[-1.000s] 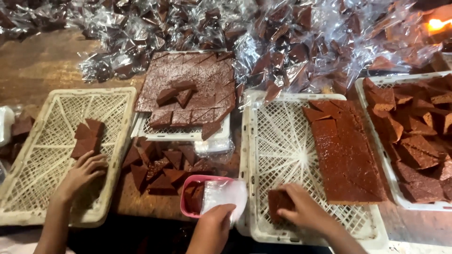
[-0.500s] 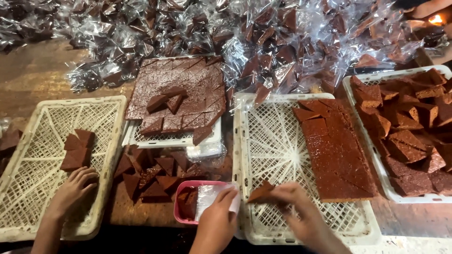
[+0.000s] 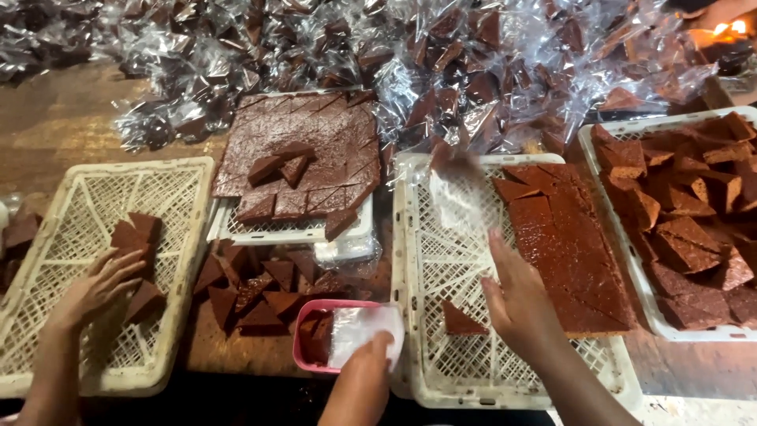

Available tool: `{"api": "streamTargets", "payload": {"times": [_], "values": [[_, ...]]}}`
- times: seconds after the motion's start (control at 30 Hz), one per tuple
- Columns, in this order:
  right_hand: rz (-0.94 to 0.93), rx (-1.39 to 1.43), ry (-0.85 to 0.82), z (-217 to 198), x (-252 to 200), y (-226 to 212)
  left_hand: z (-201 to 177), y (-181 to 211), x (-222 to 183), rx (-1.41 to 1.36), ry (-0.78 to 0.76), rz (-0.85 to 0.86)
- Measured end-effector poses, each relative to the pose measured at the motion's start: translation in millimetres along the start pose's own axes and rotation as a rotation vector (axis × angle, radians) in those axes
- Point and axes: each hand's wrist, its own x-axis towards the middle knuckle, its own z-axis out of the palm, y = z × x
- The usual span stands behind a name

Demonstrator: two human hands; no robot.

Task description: The person is manually packing triangular pieces of bread into individual plastic bags at a production table.

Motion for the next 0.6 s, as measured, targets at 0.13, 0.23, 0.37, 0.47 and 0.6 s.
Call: {"api": "streamTargets", "payload": {"times": [0.13,0.23,0.37,0.47,0.6], "values": [[-0.070,-0.130,-0.295,24.4,8.2,24.7,14.7,-35.2,-2.2,0.038,0.316,0.268],[-0.023,-0.213,-0.553,59.5,13.7,85.3,-6.4,-20.6,-10.2,-0.130,0.362,0.240],[0.215,-0.143,-0.616,35.2,-15.6,45.3,-5.7,-17.3,-6.9,-0.362,0.362,0.161],[0.052,0.331,-0.427,33.3,-26.2,59.7,0.0,-2.1,-4.0,-0.276,0.296,0.273],[-0.423,0.306,-0.362,48.7,-46.4,59.4,-5.1,44.2,-6.1,-0.245,0.206,0.223]]}}
